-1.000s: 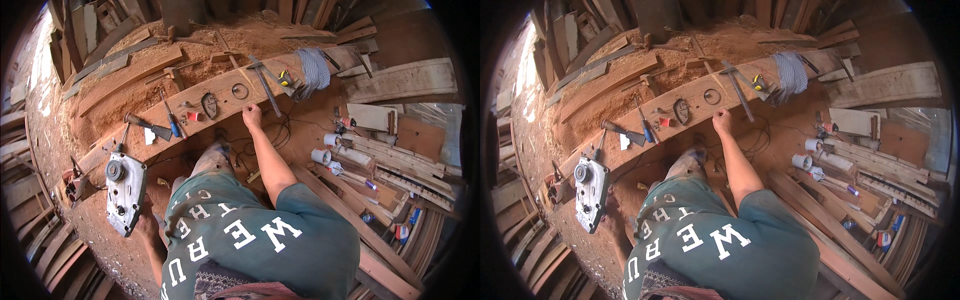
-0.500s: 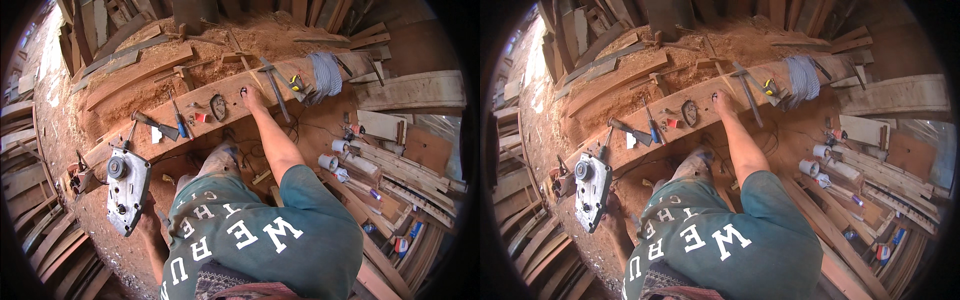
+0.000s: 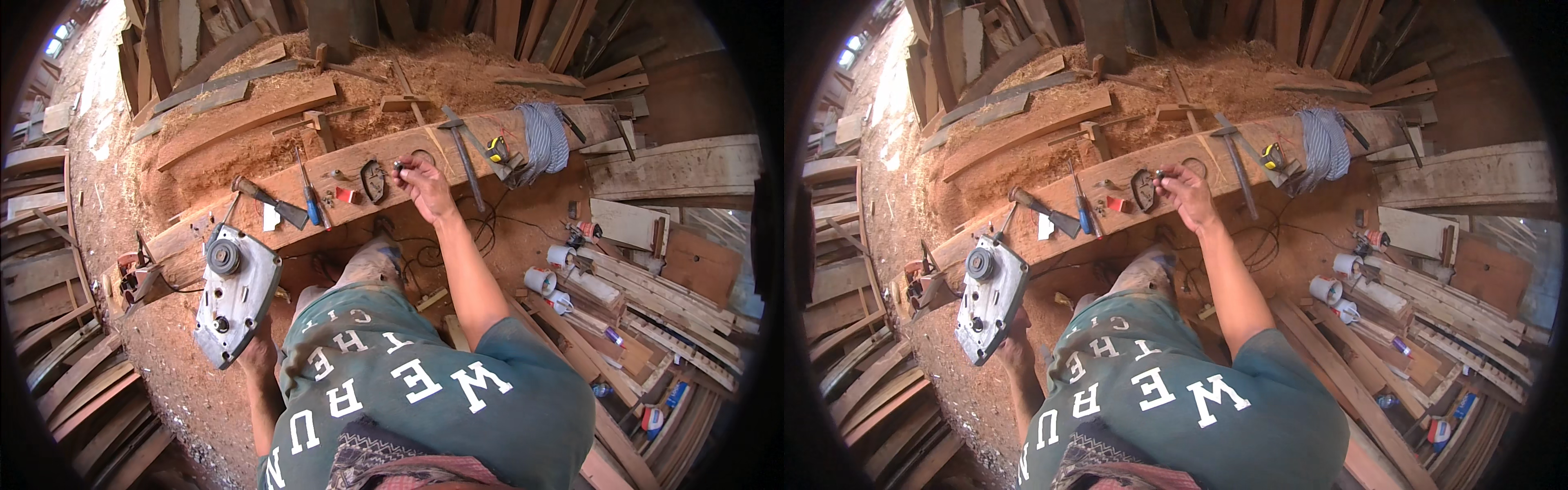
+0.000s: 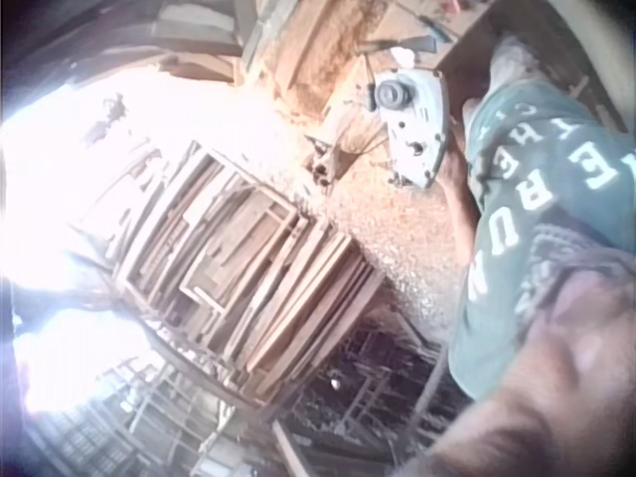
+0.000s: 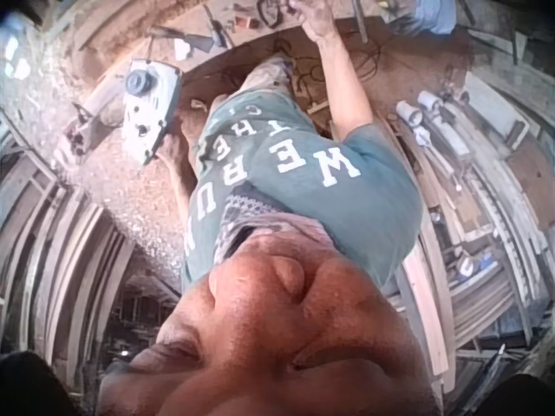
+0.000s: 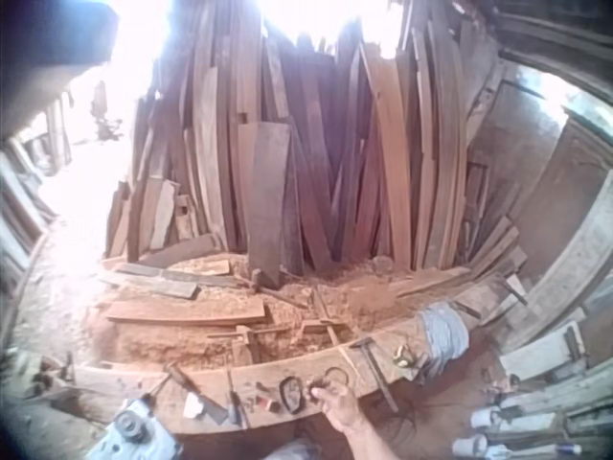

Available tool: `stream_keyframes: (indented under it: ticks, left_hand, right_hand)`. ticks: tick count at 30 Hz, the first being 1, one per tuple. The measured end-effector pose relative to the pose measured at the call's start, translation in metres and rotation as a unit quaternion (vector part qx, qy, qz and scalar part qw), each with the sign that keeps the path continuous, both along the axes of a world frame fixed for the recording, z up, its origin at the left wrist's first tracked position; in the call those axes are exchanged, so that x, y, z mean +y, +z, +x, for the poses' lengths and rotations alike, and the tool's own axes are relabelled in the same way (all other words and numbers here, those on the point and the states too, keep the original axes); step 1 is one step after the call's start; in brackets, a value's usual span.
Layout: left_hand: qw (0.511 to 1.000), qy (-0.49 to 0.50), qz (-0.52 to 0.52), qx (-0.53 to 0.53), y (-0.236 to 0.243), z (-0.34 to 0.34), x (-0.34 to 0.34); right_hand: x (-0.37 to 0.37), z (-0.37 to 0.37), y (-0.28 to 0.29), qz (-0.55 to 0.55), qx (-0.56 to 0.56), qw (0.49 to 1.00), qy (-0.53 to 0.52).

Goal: The person cleans and reassembles internal components of a wood planer, wiping down a metal part with a cloth, applying adhesive or lubricant to the assembly, and inserting the motor and gear mechanism into the tool housing using a screwdriver.

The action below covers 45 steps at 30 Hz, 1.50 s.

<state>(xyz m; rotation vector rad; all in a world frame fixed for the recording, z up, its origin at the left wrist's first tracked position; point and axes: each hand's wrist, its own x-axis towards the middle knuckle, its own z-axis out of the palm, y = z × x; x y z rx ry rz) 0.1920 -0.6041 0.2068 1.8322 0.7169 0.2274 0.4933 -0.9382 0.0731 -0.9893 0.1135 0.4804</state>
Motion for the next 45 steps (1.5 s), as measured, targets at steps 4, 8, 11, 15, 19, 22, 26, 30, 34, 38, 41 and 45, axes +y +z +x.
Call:
stream_keyframes:
  ticks: [4,8,11,15,19,22,26,30,34,38,41,45]
  left_hand:
    - [0.986,-0.023,0.104,-0.125,-0.006,0.013,-0.003]
    - [0.975,-0.052,0.161,-0.145,-0.011,0.017,-0.001]
    - [0.980,-0.047,0.134,-0.136,0.000,0.017,-0.003]
    - [0.970,-0.112,0.197,-0.089,-0.005,0.003,0.009]
    - [0.989,-0.106,0.073,-0.071,-0.011,-0.011,0.014]
    - [0.960,-0.138,0.213,-0.121,-0.014,-0.007,0.018]
    - [0.968,-0.102,0.178,-0.141,-0.001,0.004,0.010]
    - [0.982,-0.045,-0.036,-0.180,0.024,0.017,0.003]
    - [0.970,-0.064,-0.123,-0.202,0.026,0.013,0.003]
    - [0.972,-0.086,-0.133,-0.171,0.030,0.005,0.006]
    - [0.977,-0.090,-0.107,-0.160,0.043,0.004,0.007]
    - [0.975,-0.117,-0.058,-0.182,0.040,0.003,0.011]
  right_hand:
    - [0.027,-0.035,0.064,0.103,0.049,0.993,0.028]
    - [0.028,-0.064,0.060,0.077,0.061,0.992,0.083]
    - [0.036,-0.093,0.046,-0.047,0.013,0.981,0.187]
    - [0.034,-0.142,0.028,-0.269,-0.162,0.850,0.423]
    - [0.047,-0.148,0.091,-0.370,-0.205,0.755,0.501]
    - [0.064,-0.115,0.155,-0.309,-0.279,0.796,0.440]
    - [0.119,-0.093,0.264,-0.196,-0.478,0.789,0.334]
    - [0.188,-0.100,0.318,-0.122,-0.573,0.726,0.360]
    - [0.219,-0.104,0.313,-0.158,-0.640,0.640,0.396]
    - [0.227,-0.108,0.317,-0.155,-0.646,0.619,0.419]
    - [0.232,-0.109,0.320,-0.165,-0.650,0.601,0.435]
    - [0.235,-0.111,0.325,-0.186,-0.643,0.583,0.460]
